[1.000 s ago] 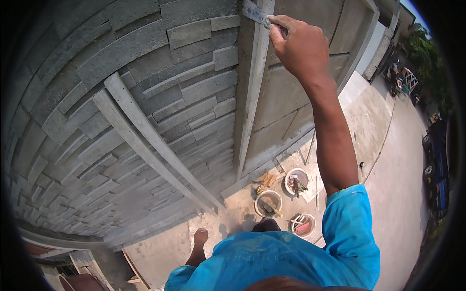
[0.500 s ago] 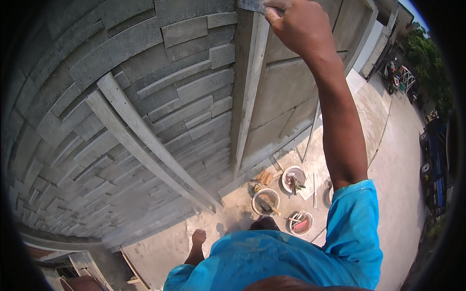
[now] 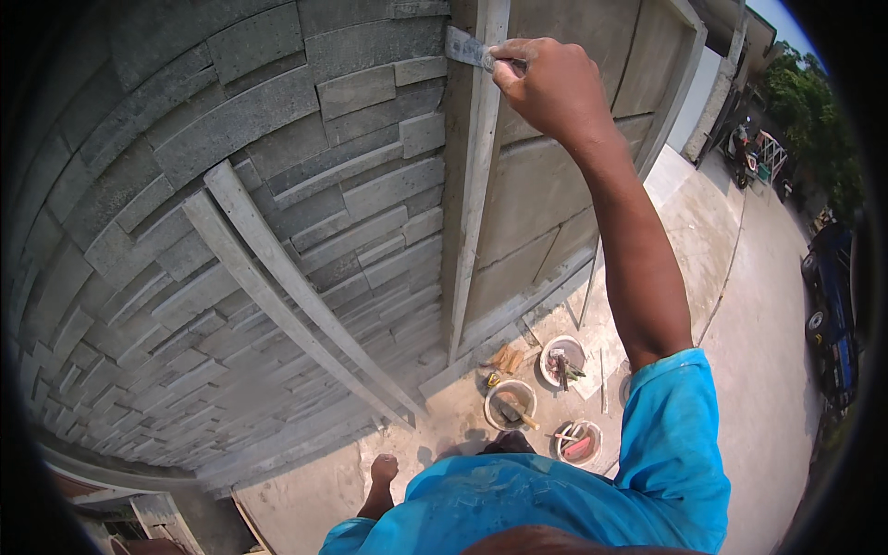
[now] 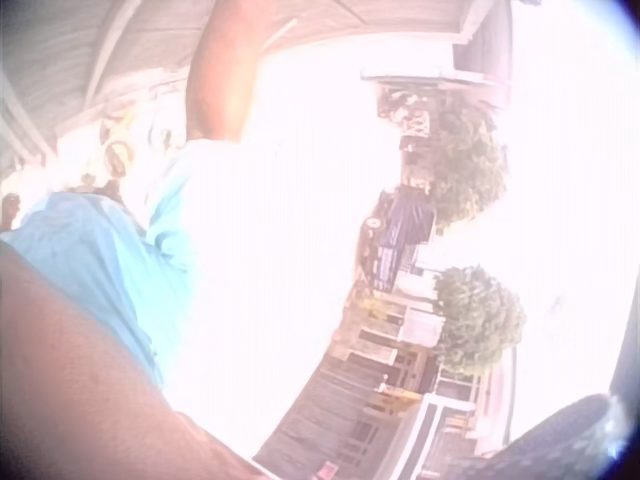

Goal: The person scoops cement from a bucket using a trowel and applies it to the gaps between stone tiles on a wall. They repeatedly smooth the cement into the joints and scrape excess material back into the bucket.

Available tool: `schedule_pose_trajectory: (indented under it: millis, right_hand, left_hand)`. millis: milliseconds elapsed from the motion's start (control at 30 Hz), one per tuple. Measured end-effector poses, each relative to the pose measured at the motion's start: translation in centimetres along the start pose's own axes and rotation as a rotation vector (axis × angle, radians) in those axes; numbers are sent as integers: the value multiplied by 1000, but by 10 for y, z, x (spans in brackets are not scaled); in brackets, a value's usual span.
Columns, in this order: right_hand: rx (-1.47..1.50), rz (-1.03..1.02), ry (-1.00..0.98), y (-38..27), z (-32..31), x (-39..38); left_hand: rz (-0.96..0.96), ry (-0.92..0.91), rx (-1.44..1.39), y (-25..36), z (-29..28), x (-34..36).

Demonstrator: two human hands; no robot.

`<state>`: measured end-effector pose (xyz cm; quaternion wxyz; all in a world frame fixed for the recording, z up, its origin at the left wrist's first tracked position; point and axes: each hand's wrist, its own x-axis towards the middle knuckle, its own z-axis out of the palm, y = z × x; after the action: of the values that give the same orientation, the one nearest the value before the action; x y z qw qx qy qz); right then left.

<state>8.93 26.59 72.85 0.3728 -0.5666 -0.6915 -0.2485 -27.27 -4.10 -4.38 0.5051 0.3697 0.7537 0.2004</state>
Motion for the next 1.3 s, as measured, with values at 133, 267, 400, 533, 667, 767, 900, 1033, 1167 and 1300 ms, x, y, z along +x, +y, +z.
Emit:
schedule_pose_trajectory:
  millis: [133,267,400,533,667,767,900,1033,1167,1300]
  right_hand:
    - [-24,-163,256,5,-29,21]
    - [10,-221,302,-13,-60,51]
    - [-56,-156,248,-23,-66,65]
    - [-161,-140,69,-21,-70,99]
    - [-65,-178,121,-16,-36,115]
    - [-343,-287,193,-9,-71,129]
    - [-319,-233,126,-37,-58,117]
    - [-233,-264,99,-20,-69,109]
    - [-14,-198,42,-27,-35,87]
    - [-148,-240,135,-32,-81,83]
  left_hand:
    - [-72,56,106,-16,6,-2]
    - [9,42,135,-20,0,2]
    - [6,52,19,-8,4,8]
    - [68,-29,-2,7,2,11]
    - [-5,50,-50,-6,-5,-11]
    - [146,24,90,10,15,31]
    - [165,91,23,-6,7,15]
    - [107,67,55,-2,13,21]
    - [-34,82,82,-23,-6,-13]
    - [78,-20,-26,18,29,21]
